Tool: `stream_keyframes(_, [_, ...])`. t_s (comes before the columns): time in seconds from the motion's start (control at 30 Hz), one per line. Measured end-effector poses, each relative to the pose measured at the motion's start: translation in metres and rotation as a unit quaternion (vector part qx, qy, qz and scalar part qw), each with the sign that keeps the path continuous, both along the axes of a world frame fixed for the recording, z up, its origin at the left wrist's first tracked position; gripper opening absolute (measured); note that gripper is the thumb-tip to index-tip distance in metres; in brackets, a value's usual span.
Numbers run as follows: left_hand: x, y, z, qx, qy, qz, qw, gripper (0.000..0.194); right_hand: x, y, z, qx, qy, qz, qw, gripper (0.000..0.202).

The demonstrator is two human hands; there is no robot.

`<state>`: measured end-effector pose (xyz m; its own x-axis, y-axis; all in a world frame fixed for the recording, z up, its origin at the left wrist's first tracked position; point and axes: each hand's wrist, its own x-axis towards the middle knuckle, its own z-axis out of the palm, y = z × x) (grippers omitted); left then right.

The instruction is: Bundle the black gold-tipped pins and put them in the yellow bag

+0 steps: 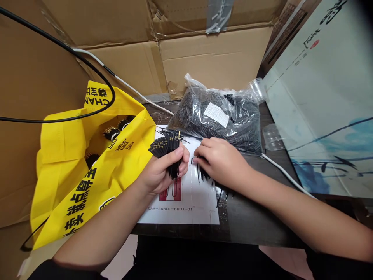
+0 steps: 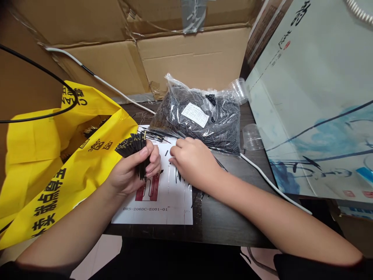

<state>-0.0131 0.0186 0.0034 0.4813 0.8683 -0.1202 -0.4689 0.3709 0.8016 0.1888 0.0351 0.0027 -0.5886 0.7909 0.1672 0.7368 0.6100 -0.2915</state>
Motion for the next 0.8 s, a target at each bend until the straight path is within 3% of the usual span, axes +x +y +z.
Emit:
stream_keyframes(0.27, [0.003, -0.005, 0.0, -0.002, -0.037, 0.001, 0.999, 0.029, -0.026, -0.006, -0.014, 0.003, -0.039, -0.018, 0.999, 0.015])
stream_keyframes(0.53, [0.003, -0.007, 0.001, 0.006, -0.05, -0.045, 0.998, 0.032, -0.023, -0.004, -0.02, -0.03, 0.043, 0.016, 0.999, 0.015])
stream_keyframes(0.67, [0.004, -0.009, 0.0, 0.011, -0.033, -0.07, 0.997, 0.033, -0.005, -0.001, 0.008, -0.037, 0.155, -0.01, 0.987, 0.009])
stream_keyframes(0.73, [0.004, -0.011, -0.001, 0.019, -0.01, -0.075, 0.997, 0.035, 0.006, -0.004, 0.029, -0.069, 0.33, -0.056, 0.94, 0.006])
stream_keyframes(0.8, [0.005, -0.012, -0.002, 0.032, 0.012, -0.067, 0.997, 0.036, 0.014, -0.009, 0.049, -0.076, 0.411, -0.076, 0.905, 0.009])
